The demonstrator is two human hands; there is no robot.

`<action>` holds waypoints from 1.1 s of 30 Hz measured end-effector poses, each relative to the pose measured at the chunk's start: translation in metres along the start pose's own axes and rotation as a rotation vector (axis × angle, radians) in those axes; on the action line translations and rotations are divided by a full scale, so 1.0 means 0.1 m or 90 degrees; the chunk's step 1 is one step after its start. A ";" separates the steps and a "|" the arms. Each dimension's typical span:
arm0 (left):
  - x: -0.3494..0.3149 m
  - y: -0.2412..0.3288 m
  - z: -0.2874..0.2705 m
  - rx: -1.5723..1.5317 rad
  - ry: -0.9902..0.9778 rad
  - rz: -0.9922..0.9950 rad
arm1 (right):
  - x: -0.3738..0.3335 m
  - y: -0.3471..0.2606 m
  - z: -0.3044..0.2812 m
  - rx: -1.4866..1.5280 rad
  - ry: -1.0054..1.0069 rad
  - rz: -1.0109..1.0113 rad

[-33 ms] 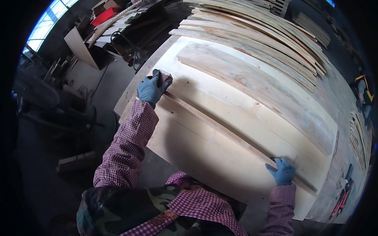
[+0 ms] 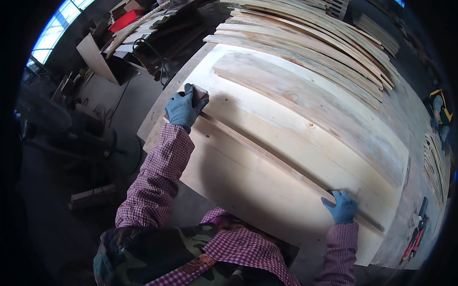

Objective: The person sands a wooden plank on a workbench using a sanding block. They repeatedly rub the surface and edges of the plank with the sanding block, occasionally repositioning the plank to access different areas.

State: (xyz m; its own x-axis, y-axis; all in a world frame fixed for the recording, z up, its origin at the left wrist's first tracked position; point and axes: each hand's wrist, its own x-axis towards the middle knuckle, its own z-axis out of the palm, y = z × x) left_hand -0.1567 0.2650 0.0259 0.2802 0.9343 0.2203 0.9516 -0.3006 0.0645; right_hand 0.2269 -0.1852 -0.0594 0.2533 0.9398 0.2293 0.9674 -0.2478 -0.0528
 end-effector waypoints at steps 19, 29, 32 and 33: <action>-0.06 0.05 -0.12 0.082 -0.004 0.016 | 0.03 -0.09 -0.12 -0.001 -0.038 0.044; -1.97 1.72 0.02 -0.259 0.048 0.396 | -0.03 0.00 -0.08 0.007 -0.040 0.050; -1.59 1.34 -0.02 -0.248 0.039 0.386 | -0.11 0.06 -0.03 0.022 -0.025 0.051; -1.33 1.12 0.01 -0.230 0.080 0.326 | -0.11 0.04 -0.06 0.030 -0.027 0.066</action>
State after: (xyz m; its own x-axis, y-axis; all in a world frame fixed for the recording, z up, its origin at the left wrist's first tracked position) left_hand -0.0876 0.1072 0.0024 0.6501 0.6322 0.4215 0.5923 -0.7691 0.2401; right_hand 0.2280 -0.1978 -0.0564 0.3517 0.9190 0.1783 0.9347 -0.3346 -0.1196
